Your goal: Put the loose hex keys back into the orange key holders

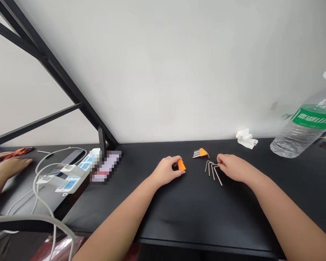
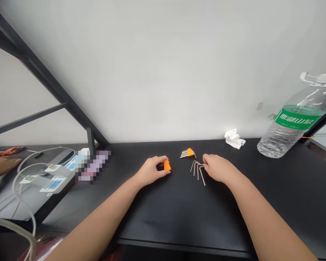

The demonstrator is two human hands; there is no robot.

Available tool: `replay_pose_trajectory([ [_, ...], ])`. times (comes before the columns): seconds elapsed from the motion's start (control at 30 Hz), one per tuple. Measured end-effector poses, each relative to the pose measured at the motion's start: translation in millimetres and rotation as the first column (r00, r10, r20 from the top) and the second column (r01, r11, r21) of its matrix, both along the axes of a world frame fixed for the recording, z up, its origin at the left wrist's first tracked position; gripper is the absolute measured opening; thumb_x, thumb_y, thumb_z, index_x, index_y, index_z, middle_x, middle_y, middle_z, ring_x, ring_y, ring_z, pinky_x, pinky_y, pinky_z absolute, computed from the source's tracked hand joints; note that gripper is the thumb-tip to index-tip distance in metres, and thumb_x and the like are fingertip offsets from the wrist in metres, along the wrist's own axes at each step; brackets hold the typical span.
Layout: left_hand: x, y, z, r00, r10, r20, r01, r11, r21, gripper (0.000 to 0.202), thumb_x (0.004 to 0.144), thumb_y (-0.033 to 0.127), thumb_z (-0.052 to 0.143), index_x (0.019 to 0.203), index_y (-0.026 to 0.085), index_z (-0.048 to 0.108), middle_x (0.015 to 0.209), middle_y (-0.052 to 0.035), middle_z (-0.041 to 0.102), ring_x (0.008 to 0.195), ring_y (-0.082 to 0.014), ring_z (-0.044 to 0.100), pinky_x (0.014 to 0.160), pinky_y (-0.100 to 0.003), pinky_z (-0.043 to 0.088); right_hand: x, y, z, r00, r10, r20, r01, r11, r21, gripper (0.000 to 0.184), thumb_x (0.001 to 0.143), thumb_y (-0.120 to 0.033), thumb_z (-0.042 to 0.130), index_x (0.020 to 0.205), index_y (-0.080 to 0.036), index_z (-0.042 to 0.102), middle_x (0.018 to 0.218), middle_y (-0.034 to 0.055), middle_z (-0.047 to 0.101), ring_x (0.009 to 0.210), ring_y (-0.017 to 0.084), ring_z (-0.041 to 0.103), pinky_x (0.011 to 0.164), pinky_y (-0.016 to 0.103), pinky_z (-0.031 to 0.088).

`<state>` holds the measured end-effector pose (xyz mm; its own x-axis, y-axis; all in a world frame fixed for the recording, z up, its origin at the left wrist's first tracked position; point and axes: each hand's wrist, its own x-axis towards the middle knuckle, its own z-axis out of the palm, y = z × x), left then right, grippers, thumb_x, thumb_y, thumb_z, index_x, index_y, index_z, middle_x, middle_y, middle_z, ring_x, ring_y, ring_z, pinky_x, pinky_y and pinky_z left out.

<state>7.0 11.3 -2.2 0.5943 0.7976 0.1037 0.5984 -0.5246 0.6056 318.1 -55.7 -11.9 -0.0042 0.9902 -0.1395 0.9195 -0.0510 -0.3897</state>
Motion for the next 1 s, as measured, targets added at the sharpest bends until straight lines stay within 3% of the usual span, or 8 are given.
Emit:
replay_pose_trajectory([
  [0.07, -0.5, 0.4, -0.8, 1.0, 0.01, -0.012, -0.01, 1.0, -0.006, 0.032, 0.077, 0.039, 0.078, 0.105, 0.028, 0.069, 0.091, 0.0007, 0.068, 0.087, -0.0207, 0.064, 0.079, -0.031, 0.05, 4.2, -3.2, 1.4, 0.997, 0.077, -0.003, -0.077, 0.997, 0.0, 0.003, 0.089, -0.024, 0.056, 0.09, -0.024, 0.059, 0.094, 0.0045, 0.064, 0.07, 0.017, 0.059, 0.059, 0.029, 0.034],
  [0.17, -1.0, 0.8, -1.1, 1.0, 0.017, -0.023, -0.017, 1.0, -0.004, 0.033, 0.076, 0.04, 0.078, 0.106, 0.029, 0.069, 0.091, 0.0006, 0.068, 0.088, -0.0211, 0.064, 0.079, -0.031, 0.05, 0.4, -5.2, 0.9, 0.992, 0.127, -0.013, -0.127, 0.992, 0.007, 0.005, 0.088, -0.022, 0.057, 0.091, -0.024, 0.059, 0.099, 0.0034, 0.061, 0.068, 0.015, 0.057, 0.059, 0.028, 0.036],
  [0.37, -0.7, 0.1, 1.7, 1.0, 0.007, -0.027, -0.007, 1.0, -0.015, 0.034, 0.078, 0.04, 0.076, 0.108, 0.028, 0.069, 0.093, -0.0006, 0.068, 0.089, -0.0212, 0.064, 0.08, -0.031, 0.051, -17.5, -2.9, -2.2, 0.998, 0.06, 0.033, -0.061, 0.998, 0.025, 0.009, 0.092, -0.021, 0.049, 0.084, -0.022, 0.054, 0.097, 0.0036, 0.058, 0.064, 0.013, 0.054, 0.057, 0.028, 0.035],
  [0.47, -0.8, -0.2, 2.1, 0.999, 0.013, -0.034, -0.013, 1.0, -0.025, 0.035, 0.077, 0.04, 0.077, 0.11, 0.029, 0.069, 0.094, -0.0008, 0.068, 0.089, -0.0214, 0.064, 0.081, -0.032, 0.051, -18.8, -2.7, -1.6, 0.999, 0.045, -0.002, -0.045, 0.998, 0.048, 0.011, 0.091, -0.021, 0.052, 0.098, -0.022, 0.059, 0.109, 0.0055, 0.06, 0.067, 0.014, 0.057, 0.06, 0.029, 0.038],
  [0.6, -1.1, 0.4, 0.8, 1.0, 0.008, -0.025, -0.009, 1.0, -0.007, 0.033, 0.078, 0.039, 0.076, 0.108, 0.028, 0.07, 0.091, -0.0005, 0.068, 0.088, -0.0214, 0.063, 0.08, -0.031, 0.051, -18.7, -3.1, 0.0, 0.971, 0.212, -0.112, -0.199, 0.973, 0.119, 0.036, 0.092, -0.014, 0.047, 0.123, -0.026, 0.062, 0.126, 0.0065, 0.058, 0.094, 0.019, 0.064, 0.077, 0.03, 0.045],
  [0.67, -1.2, 0.8, 0.1, 1.0, 0.01, -0.021, -0.01, 1.0, -0.005, 0.035, 0.077, 0.039, 0.077, 0.11, 0.028, 0.07, 0.092, -0.0007, 0.069, 0.088, -0.0215, 0.064, 0.08, -0.032, 0.051, -21.0, -3.7, 1.0, 0.963, 0.243, -0.119, -0.228, 0.965, 0.127, 0.036, 0.092, -0.011, 0.045, 0.119, -0.026, 0.065, 0.122, 0.0059, 0.06, 0.101, 0.019, 0.063, 0.081, 0.03, 0.045],
  [0.83, -1.4, 0.9, -1.9, 0.999, -0.028, -0.015, 0.028, 1.0, -0.009, 0.04, 0.077, 0.038, 0.078, 0.115, 0.028, 0.069, 0.097, -0.0009, 0.069, 0.092, -0.0216, 0.064, 0.084, -0.033, 0.052, -40.0, -11.0, 5.6, 0.987, 0.155, -0.033, -0.154, 0.988, 0.029, 0.015, 0.085, -0.013, 0.052, 0.095, -0.022, 0.06, 0.102, 0.0042, 0.059, 0.074, 0.015, 0.057, 0.064, 0.028, 0.039],
  [1.0, -1.3, -1.9, -4.5, 0.998, -0.066, -0.022, 0.066, 0.998, 0.015, 0.048, 0.078, 0.04, 0.079, 0.123, 0.029, 0.066, 0.105, -0.0033, 0.069, 0.096, -0.0232, 0.064, 0.089, -0.036, 0.053, -65.1, -20.4, 8.4, 0.989, 0.14, 0.055, -0.142, 0.989, 0.037, 0.006, 0.083, -0.016, 0.051, 0.087, -0.021, 0.05, 0.094, 0.0036, 0.057, 0.07, 0.016, 0.052, 0.059, 0.028, 0.032],
])
